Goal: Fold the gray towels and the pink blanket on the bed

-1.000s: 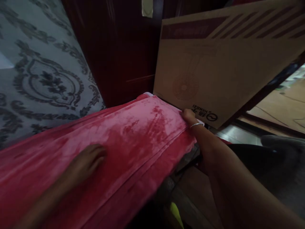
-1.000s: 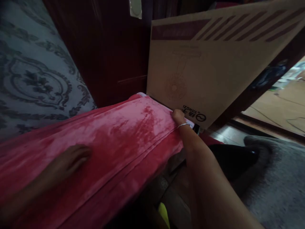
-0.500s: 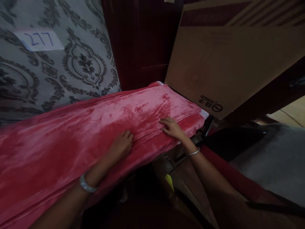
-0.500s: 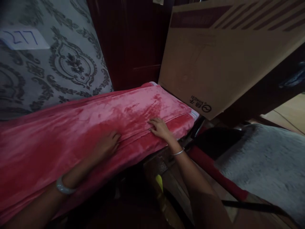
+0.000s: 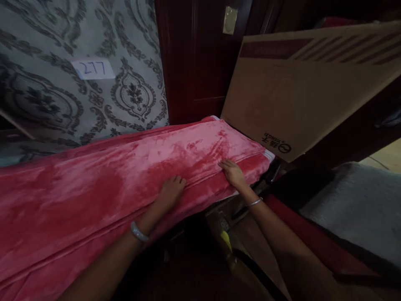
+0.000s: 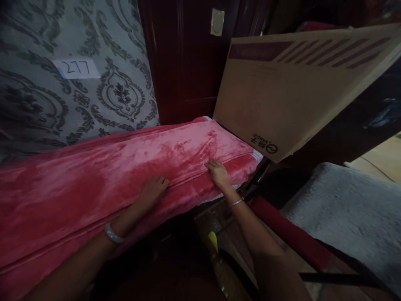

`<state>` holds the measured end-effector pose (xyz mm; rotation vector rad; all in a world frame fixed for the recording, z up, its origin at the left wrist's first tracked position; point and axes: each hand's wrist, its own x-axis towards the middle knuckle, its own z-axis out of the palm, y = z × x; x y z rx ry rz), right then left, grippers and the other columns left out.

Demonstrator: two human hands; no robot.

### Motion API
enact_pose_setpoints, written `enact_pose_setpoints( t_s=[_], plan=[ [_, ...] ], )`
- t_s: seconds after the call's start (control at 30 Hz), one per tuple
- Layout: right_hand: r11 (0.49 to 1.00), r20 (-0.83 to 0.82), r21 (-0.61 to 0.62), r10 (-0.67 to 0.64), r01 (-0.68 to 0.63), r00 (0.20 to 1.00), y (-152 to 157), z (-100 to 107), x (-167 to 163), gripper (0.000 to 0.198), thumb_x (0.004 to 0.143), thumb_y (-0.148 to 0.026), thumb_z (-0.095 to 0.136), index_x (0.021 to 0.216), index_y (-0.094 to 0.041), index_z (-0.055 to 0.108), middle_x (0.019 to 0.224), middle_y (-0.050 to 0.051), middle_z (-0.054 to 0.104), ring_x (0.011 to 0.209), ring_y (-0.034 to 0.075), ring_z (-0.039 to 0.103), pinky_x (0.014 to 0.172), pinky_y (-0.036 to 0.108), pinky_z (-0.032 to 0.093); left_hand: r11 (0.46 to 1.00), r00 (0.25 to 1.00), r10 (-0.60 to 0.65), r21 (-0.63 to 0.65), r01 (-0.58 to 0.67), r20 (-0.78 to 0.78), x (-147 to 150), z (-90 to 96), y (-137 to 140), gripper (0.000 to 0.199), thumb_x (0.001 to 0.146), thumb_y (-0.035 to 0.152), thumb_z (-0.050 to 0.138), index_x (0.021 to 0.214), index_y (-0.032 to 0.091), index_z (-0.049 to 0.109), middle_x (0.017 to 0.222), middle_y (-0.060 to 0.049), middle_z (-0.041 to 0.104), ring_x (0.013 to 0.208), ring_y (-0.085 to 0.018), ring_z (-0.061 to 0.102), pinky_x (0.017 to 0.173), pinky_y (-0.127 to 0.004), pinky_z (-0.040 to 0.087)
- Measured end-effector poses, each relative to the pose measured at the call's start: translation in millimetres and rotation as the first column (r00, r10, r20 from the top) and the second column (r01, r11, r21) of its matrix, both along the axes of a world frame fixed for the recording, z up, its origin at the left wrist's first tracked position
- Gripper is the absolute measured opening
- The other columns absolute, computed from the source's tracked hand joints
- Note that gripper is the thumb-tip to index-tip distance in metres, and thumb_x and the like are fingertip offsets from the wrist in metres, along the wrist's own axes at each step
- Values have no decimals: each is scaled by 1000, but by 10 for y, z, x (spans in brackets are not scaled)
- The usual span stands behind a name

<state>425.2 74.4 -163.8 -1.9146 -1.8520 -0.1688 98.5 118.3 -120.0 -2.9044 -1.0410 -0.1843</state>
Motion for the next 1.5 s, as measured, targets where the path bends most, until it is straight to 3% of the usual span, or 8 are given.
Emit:
enact_pose_setpoints(
  t_s=[0.17,0.47,0.7,0.8,0.9,1.13,1.37,1.5],
  plan=[
    [999,34,44,14,-15,999,-31,-134,18,46,92,-13,42,127,-15,72,133,13,68,127,25,60,114,45,43,999,995,48,19,-50,89,-241,-50,-93,27,92,9,47,110,15,66,111,-14,63,105,-28,58,90,-42,49],
    [980,107,162,102,-119,989,56,-386,176,46,91,-17,42,122,-18,75,127,14,71,122,29,63,108,52,50,957,953,277,49,-284,123,-1212,-13,-354,24,93,15,50,110,15,67,115,-17,63,110,-32,56,91,-47,48],
    [997,104,77,0,-8,995,-18,-203,54,48,86,-15,41,118,-18,76,122,13,73,118,29,66,106,51,52,963,951,254,43,-265,178,-1392,-216,-436,25,93,8,43,96,17,66,98,-12,63,99,-27,57,88,-44,48],
    [995,123,102,-34,21,992,-51,-28,-233,48,85,-16,43,122,-13,73,124,17,71,118,32,65,103,51,53,955,945,279,50,-292,173,-1383,-194,-508,23,95,12,43,101,17,65,102,-13,63,101,-28,56,88,-45,48],
    [971,76,183,140,-152,987,-32,112,-784,48,90,-21,43,130,-17,69,125,14,71,115,29,66,102,47,54,958,944,277,28,-286,178,-1427,-116,-611,21,95,14,47,105,15,65,106,-15,63,103,-28,55,89,-45,48],
    [743,15,180,653,-645,757,31,8,-2240,41,98,-35,45,128,-25,71,128,11,70,119,28,64,104,50,52,915,892,393,2,-403,224,-1997,-63,-820,19,96,21,49,107,16,64,113,-14,61,107,-28,53,93,-45,46],
    [686,67,229,697,-690,714,162,-270,-2446,38,100,-33,43,125,-26,72,122,10,73,110,29,66,93,49,56,801,785,580,23,-599,218,-2955,-25,-994,25,94,16,49,112,17,66,119,-15,62,110,-28,54,95,-47,45],
    [675,33,319,694,-665,719,143,-241,-2416,37,101,-30,41,117,-28,74,114,8,75,104,28,69,92,49,56,734,724,662,25,-678,192,-3182,-42,-1081,26,94,15,45,106,17,68,111,-15,65,107,-29,56,92,-47,46]
  ],
)
